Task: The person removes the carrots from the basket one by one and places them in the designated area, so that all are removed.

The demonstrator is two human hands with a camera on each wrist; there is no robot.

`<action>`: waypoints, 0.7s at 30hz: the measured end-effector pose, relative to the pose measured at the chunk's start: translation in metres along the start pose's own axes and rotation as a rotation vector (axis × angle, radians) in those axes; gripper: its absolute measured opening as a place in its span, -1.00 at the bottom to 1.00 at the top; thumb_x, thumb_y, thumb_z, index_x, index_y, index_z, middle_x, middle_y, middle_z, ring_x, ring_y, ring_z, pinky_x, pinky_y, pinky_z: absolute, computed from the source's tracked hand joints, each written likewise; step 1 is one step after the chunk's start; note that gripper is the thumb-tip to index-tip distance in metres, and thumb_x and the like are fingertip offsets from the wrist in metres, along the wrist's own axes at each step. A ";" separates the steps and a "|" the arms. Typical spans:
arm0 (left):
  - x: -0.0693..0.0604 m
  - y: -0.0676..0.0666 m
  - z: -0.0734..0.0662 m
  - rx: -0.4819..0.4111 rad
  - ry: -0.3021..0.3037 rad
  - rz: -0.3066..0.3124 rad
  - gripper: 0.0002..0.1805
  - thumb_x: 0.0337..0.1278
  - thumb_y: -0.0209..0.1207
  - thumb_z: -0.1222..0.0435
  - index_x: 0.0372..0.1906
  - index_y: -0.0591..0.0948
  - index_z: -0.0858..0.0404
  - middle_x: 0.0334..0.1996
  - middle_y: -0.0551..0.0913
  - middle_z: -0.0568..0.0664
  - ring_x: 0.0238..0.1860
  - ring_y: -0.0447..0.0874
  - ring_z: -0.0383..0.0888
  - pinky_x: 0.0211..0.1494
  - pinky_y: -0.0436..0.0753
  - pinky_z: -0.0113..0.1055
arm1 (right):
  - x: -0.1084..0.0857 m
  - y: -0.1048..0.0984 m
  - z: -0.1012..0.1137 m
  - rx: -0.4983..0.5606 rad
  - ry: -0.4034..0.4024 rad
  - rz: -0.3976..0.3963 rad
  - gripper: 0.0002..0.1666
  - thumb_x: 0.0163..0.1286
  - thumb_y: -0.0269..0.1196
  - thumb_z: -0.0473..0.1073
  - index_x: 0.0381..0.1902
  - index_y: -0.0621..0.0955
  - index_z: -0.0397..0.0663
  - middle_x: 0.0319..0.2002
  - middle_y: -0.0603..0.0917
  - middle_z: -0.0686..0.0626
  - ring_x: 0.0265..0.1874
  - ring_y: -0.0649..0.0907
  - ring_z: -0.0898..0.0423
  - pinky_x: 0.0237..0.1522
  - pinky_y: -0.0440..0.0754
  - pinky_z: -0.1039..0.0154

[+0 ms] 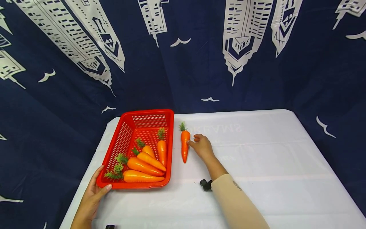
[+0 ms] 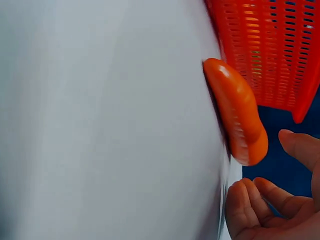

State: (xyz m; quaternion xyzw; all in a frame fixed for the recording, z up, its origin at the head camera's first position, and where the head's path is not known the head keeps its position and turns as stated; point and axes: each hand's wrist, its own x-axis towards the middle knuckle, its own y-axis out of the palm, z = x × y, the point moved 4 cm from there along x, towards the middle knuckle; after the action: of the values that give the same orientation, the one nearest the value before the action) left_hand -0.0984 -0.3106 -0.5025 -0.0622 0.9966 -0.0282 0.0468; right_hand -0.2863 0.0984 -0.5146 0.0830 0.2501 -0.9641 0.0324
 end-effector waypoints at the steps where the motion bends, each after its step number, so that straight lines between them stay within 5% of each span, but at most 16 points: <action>1: 0.000 0.000 0.000 0.001 -0.003 0.000 -0.04 0.25 0.23 0.50 0.62 0.04 -0.06 0.61 -0.10 0.14 0.25 0.39 -0.59 0.20 0.53 -0.64 | 0.000 -0.001 0.000 0.007 -0.003 -0.002 -0.33 0.36 0.31 0.00 0.31 0.49 -0.26 0.18 0.62 -0.28 0.13 0.65 -0.16 0.10 0.67 0.05; 11: 0.000 -0.001 0.002 0.006 -0.006 -0.007 -0.04 0.25 0.24 0.50 0.61 0.05 -0.05 0.61 -0.08 0.13 0.25 0.39 -0.60 0.20 0.52 -0.66 | -0.011 -0.011 0.010 0.144 -0.057 -0.004 -0.36 0.39 0.32 -0.02 0.33 0.49 -0.20 0.19 0.61 -0.23 0.13 0.66 -0.12 -0.03 0.67 0.25; 21: 0.002 0.000 0.001 -0.004 0.015 0.010 -0.05 0.26 0.22 0.51 0.62 0.04 -0.03 0.60 -0.08 0.12 0.27 0.37 -0.59 0.21 0.52 -0.65 | -0.027 -0.012 0.030 0.174 -0.144 -0.009 -0.39 0.39 0.34 -0.01 0.33 0.52 -0.10 0.20 0.64 -0.20 0.18 0.62 -0.13 0.09 0.65 0.10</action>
State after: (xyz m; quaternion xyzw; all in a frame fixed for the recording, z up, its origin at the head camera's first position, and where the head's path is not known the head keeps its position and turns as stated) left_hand -0.0998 -0.3110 -0.5038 -0.0570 0.9973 -0.0263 0.0393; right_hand -0.2658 0.0948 -0.4786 0.0148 0.1629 -0.9858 0.0386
